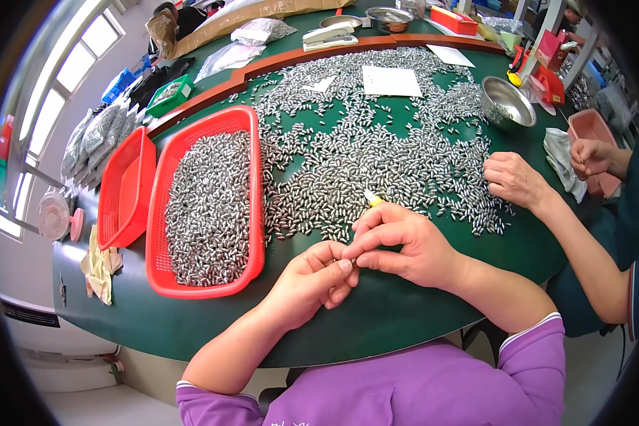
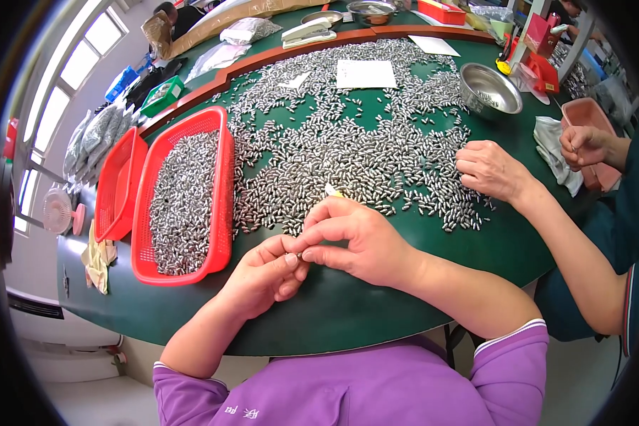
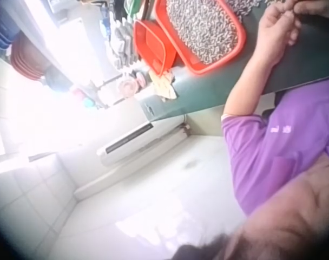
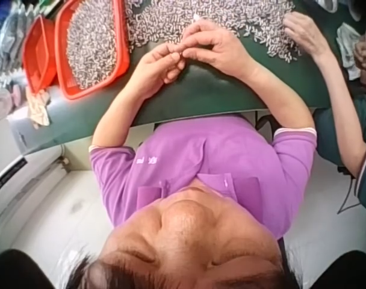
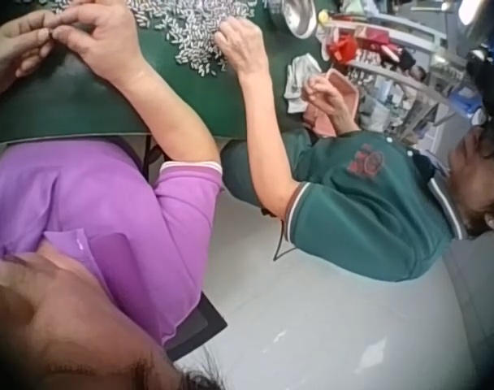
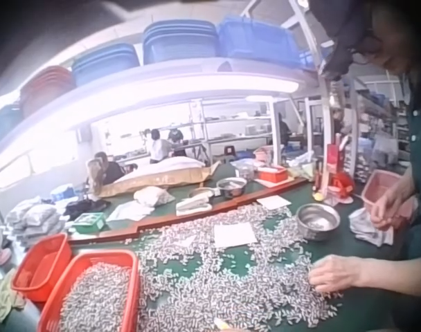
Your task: The recorder is sorting and inspecting small metal components at an industrial workbench.
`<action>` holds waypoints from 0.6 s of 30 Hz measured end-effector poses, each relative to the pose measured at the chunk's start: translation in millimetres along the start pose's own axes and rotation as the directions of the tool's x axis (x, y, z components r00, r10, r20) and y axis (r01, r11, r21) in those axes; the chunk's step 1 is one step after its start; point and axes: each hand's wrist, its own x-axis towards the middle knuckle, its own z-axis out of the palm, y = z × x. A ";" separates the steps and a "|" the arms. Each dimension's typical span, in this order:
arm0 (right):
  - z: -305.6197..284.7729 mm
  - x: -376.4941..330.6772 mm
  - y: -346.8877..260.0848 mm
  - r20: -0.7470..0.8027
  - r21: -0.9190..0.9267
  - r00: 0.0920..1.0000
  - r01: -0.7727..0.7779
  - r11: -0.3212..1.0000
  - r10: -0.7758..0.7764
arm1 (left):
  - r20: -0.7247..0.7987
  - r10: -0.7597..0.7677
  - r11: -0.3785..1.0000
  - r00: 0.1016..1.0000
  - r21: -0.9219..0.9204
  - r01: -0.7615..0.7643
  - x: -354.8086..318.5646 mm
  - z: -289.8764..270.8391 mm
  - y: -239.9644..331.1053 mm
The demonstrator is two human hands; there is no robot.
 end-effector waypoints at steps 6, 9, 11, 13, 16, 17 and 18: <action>0.2 -0.5 0.7 -0.003 0.014 1.000 0.011 1.000 -0.011 | 0.017 0.009 1.000 1.000 -0.007 -0.008 1.0 -2.8 -1.8; 0.4 -0.5 0.3 -0.013 -0.009 1.000 0.023 1.000 -0.023 | 0.030 -0.001 1.000 1.000 -0.021 0.001 -0.5 -1.4 0.7; 0.9 -0.5 0.8 -0.021 -0.023 1.000 0.019 1.000 -0.020 | 0.008 -0.008 0.999 1.000 -0.043 0.009 -0.6 -0.9 1.5; 1.5 -1.1 1.8 -0.013 -0.075 0.998 0.058 0.995 -0.059 | 0.001 -0.009 1.000 1.000 -0.001 0.009 0.1 -1.4 -1.0; 5.9 -0.9 3.5 -0.028 -0.082 0.988 0.147 0.986 -0.150 | -0.012 -0.014 0.998 1.000 0.054 0.014 1.3 -0.4 -2.3; 5.3 -0.7 2.3 -0.029 -0.083 0.988 0.146 0.986 -0.149 | -0.018 -0.019 0.998 1.000 0.067 0.020 1.6 0.0 -2.3; 4.1 0.5 1.0 -0.062 -0.134 0.986 0.146 0.980 -0.155 | -0.019 -0.019 0.998 1.000 0.068 0.020 1.5 0.0 -1.8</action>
